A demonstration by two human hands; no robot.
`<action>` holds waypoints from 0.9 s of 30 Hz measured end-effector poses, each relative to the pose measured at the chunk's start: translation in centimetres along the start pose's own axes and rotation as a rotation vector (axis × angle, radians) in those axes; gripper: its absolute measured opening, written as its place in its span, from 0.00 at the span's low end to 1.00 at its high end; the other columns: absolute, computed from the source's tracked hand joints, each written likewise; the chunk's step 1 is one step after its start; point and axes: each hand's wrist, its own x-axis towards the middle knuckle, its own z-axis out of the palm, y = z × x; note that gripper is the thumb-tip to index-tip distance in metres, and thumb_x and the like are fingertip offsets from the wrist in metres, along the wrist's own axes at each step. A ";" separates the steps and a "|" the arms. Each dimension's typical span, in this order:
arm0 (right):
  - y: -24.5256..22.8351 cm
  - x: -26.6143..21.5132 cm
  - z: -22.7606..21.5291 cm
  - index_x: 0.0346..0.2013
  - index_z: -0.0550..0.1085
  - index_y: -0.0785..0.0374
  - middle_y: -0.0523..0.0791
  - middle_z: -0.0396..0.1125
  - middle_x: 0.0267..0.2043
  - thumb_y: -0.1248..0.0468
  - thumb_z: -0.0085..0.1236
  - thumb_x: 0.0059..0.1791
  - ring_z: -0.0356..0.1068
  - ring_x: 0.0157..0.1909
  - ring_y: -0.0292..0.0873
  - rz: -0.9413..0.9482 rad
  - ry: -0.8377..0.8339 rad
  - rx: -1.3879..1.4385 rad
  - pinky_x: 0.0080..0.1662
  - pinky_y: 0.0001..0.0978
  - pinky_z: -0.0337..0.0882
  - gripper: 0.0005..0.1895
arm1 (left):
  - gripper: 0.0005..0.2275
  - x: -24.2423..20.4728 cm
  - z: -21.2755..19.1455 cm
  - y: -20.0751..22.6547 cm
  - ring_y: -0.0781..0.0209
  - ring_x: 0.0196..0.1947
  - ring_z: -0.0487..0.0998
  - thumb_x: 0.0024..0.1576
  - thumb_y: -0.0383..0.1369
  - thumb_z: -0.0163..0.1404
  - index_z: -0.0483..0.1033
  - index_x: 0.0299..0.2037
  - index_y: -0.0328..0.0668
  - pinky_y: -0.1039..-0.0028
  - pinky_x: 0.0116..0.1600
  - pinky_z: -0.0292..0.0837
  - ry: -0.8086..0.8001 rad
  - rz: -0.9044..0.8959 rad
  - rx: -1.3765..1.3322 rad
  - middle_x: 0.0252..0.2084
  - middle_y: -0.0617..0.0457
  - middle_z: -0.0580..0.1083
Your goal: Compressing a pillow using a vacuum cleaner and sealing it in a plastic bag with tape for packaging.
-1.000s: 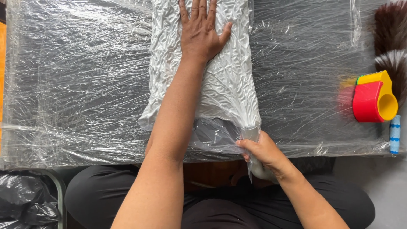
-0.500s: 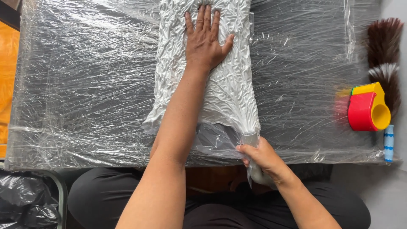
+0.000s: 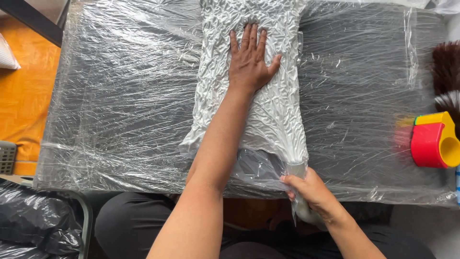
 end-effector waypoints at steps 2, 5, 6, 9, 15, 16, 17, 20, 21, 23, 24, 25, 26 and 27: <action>0.1 0.2 0.0 0.39 0.73 0.75 0.52 0.65 0.22 0.73 0.57 0.45 0.61 0.20 0.42 0.004 0.004 0.010 0.23 0.34 0.64 0.09 | 0.37 -0.1 -0.1 0.0 0.52 0.77 0.38 0.61 0.60 0.22 0.53 0.73 0.41 0.46 0.74 0.17 0.012 0.001 -0.001 0.77 0.43 0.49; 0.5 0.6 -0.3 0.39 0.72 0.75 0.52 0.65 0.22 0.73 0.57 0.45 0.61 0.20 0.43 0.014 0.015 0.002 0.23 0.35 0.64 0.09 | 0.38 -0.1 -0.1 0.0 0.52 0.77 0.39 0.61 0.60 0.21 0.53 0.73 0.40 0.46 0.75 0.17 0.017 0.000 -0.010 0.77 0.43 0.49; 0.7 0.7 -0.4 0.38 0.72 0.75 0.53 0.65 0.21 0.73 0.57 0.45 0.61 0.20 0.43 0.015 0.021 -0.013 0.23 0.36 0.64 0.08 | 0.38 -0.1 -0.1 0.0 0.52 0.77 0.38 0.61 0.60 0.21 0.53 0.73 0.40 0.46 0.75 0.16 0.013 -0.001 -0.014 0.77 0.44 0.48; 0.3 0.4 -0.1 0.40 0.72 0.74 0.52 0.64 0.21 0.72 0.57 0.45 0.61 0.20 0.43 0.023 0.023 -0.007 0.23 0.35 0.63 0.10 | 0.37 0.0 -0.2 0.0 0.52 0.77 0.38 0.61 0.60 0.19 0.53 0.73 0.41 0.46 0.75 0.17 0.005 -0.004 -0.013 0.77 0.44 0.49; 0.5 0.6 -0.2 0.37 0.73 0.75 0.52 0.64 0.20 0.73 0.57 0.45 0.61 0.20 0.42 0.019 0.019 0.002 0.23 0.35 0.63 0.07 | 0.37 0.0 0.1 -0.1 0.51 0.77 0.39 0.61 0.60 0.21 0.53 0.73 0.41 0.46 0.75 0.17 0.009 -0.001 -0.014 0.77 0.43 0.49; 0.5 0.6 -0.2 0.37 0.73 0.75 0.52 0.64 0.20 0.73 0.57 0.45 0.61 0.20 0.42 0.019 0.019 0.001 0.23 0.35 0.63 0.07 | 0.37 0.0 0.0 -0.1 0.51 0.77 0.39 0.61 0.60 0.21 0.53 0.73 0.41 0.46 0.75 0.17 0.010 -0.002 -0.015 0.77 0.43 0.49; 0.5 0.6 -0.2 0.38 0.73 0.75 0.52 0.64 0.20 0.73 0.57 0.45 0.60 0.20 0.42 0.013 0.015 0.004 0.22 0.34 0.63 0.08 | 0.37 0.1 -0.1 -0.1 0.52 0.78 0.38 0.61 0.60 0.20 0.52 0.73 0.41 0.46 0.75 0.17 -0.011 -0.006 -0.009 0.77 0.44 0.49; 0.8 0.7 -0.4 0.39 0.72 0.75 0.52 0.64 0.20 0.73 0.57 0.45 0.60 0.19 0.42 -0.003 -0.002 0.016 0.22 0.34 0.63 0.09 | 0.37 0.1 0.2 -0.1 0.52 0.77 0.38 0.61 0.60 0.21 0.52 0.73 0.41 0.46 0.75 0.17 -0.018 -0.005 -0.003 0.77 0.43 0.49; 0.9 0.8 -0.6 0.40 0.72 0.75 0.51 0.65 0.20 0.73 0.57 0.45 0.61 0.19 0.41 -0.014 -0.017 0.027 0.22 0.33 0.63 0.10 | 0.38 0.1 0.3 -0.1 0.51 0.77 0.39 0.61 0.60 0.22 0.53 0.73 0.40 0.45 0.74 0.18 -0.003 0.002 0.001 0.77 0.42 0.49; 0.5 0.5 -0.3 0.40 0.72 0.75 0.52 0.65 0.21 0.73 0.57 0.45 0.61 0.20 0.42 -0.005 -0.007 0.020 0.22 0.34 0.63 0.10 | 0.38 0.2 0.2 -0.1 0.50 0.77 0.40 0.61 0.60 0.22 0.53 0.73 0.39 0.44 0.74 0.19 -0.019 0.013 0.003 0.76 0.40 0.50; 0.2 0.4 -0.1 0.40 0.72 0.75 0.52 0.65 0.22 0.73 0.57 0.45 0.61 0.20 0.42 0.003 0.001 0.019 0.23 0.34 0.63 0.10 | 0.38 0.4 0.0 -0.1 0.49 0.77 0.41 0.60 0.60 0.23 0.54 0.73 0.38 0.43 0.74 0.21 -0.037 0.028 0.012 0.76 0.39 0.50; 0.1 0.5 -0.1 0.40 0.72 0.75 0.52 0.65 0.22 0.73 0.57 0.45 0.61 0.20 0.42 -0.003 0.002 0.018 0.23 0.34 0.63 0.10 | 0.38 1.0 -1.1 -0.5 0.49 0.77 0.41 0.60 0.60 0.23 0.54 0.73 0.38 0.43 0.74 0.21 -0.031 0.030 0.013 0.76 0.39 0.50; 0.2 0.5 -0.1 0.38 0.72 0.75 0.51 0.64 0.20 0.73 0.56 0.45 0.61 0.20 0.42 -0.009 -0.014 0.027 0.22 0.34 0.63 0.08 | 0.39 1.4 -2.1 -0.7 0.47 0.73 0.52 0.60 0.65 0.25 0.60 0.69 0.39 0.45 0.69 0.38 -0.055 0.080 0.073 0.72 0.39 0.59; 0.2 0.6 -0.2 0.36 0.73 0.75 0.51 0.64 0.19 0.74 0.56 0.45 0.61 0.19 0.42 -0.014 -0.030 0.036 0.22 0.33 0.62 0.06 | 0.41 1.9 -3.1 -1.0 0.45 0.69 0.63 0.60 0.69 0.28 0.67 0.65 0.41 0.47 0.64 0.55 -0.079 0.130 0.132 0.67 0.40 0.67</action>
